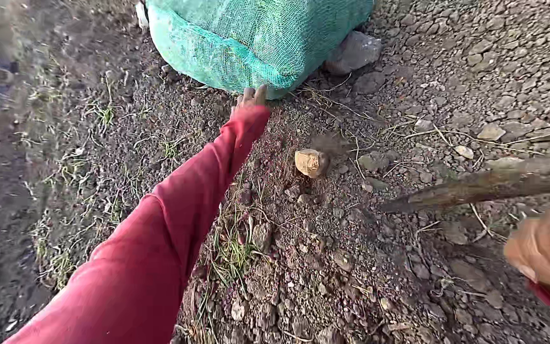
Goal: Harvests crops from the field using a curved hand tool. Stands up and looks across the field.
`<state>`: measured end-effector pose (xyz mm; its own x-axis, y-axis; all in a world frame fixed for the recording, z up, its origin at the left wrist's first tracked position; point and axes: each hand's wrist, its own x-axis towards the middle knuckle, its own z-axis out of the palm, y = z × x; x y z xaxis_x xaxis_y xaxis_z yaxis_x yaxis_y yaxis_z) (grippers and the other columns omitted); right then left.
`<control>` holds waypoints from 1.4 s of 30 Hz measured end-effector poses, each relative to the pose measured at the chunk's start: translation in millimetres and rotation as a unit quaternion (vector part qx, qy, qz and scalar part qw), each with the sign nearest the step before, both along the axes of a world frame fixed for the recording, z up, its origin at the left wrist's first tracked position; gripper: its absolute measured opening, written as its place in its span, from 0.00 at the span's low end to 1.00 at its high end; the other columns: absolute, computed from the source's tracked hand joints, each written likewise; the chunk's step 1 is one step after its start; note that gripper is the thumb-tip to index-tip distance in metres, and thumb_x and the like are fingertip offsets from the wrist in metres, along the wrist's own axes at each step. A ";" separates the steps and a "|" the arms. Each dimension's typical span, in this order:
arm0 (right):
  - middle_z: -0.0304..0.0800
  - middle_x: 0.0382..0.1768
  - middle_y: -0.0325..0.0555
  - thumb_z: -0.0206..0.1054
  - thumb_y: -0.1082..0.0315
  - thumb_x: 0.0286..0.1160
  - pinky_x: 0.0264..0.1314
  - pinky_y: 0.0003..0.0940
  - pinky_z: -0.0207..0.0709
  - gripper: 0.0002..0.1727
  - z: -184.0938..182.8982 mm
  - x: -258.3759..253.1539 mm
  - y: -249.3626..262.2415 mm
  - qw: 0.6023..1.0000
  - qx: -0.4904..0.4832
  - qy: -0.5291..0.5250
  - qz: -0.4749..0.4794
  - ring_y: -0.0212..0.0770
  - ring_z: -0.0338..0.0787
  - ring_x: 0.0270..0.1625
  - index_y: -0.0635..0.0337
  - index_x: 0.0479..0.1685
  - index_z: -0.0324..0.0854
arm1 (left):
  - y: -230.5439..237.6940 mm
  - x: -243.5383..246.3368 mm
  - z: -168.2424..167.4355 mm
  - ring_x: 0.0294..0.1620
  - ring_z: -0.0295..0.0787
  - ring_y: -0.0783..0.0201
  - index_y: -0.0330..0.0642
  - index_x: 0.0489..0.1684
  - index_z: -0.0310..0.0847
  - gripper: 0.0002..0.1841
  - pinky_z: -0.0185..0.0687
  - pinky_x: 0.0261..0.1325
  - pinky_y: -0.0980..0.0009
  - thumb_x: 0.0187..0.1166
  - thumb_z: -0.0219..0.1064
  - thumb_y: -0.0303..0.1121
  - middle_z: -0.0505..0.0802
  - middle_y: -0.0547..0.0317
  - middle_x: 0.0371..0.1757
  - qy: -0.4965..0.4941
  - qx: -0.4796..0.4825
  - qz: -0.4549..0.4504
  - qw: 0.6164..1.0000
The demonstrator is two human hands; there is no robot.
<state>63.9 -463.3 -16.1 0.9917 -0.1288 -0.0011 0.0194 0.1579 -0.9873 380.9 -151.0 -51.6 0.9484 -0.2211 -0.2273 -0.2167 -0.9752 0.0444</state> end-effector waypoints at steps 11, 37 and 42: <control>0.79 0.74 0.64 0.67 0.70 0.64 0.66 0.40 0.81 0.39 -85.7 -33.0 69.6 0.951 -0.299 0.055 0.053 0.42 0.87 0.64 0.67 0.84 0.66 | 250.3 -262.0 -53.0 0.86 0.71 0.43 0.53 0.67 0.87 0.20 0.80 0.71 0.38 0.76 0.72 0.27 0.59 0.74 0.96 0.195 0.153 -0.033 0.968; 0.84 0.29 0.35 0.68 0.58 0.59 0.17 0.29 0.73 0.39 -100.2 -27.8 59.3 0.960 -0.259 0.071 -0.078 0.26 0.75 0.17 0.53 0.81 0.73 | 111.3 -227.0 -87.9 0.56 0.92 0.47 0.37 0.58 0.86 0.17 0.84 0.65 0.44 0.88 0.64 0.43 0.93 0.42 0.52 0.249 -0.223 0.210 0.919; 0.81 0.23 0.31 0.69 0.55 0.59 0.14 0.30 0.75 0.40 -105.0 -31.5 53.2 0.972 -0.214 0.072 -0.073 0.28 0.75 0.15 0.46 0.81 0.73 | 137.8 -216.4 -70.8 0.21 0.83 0.69 0.37 0.52 0.83 0.13 0.84 0.25 0.73 0.93 0.53 0.34 0.88 0.57 0.27 0.236 -0.608 0.346 0.675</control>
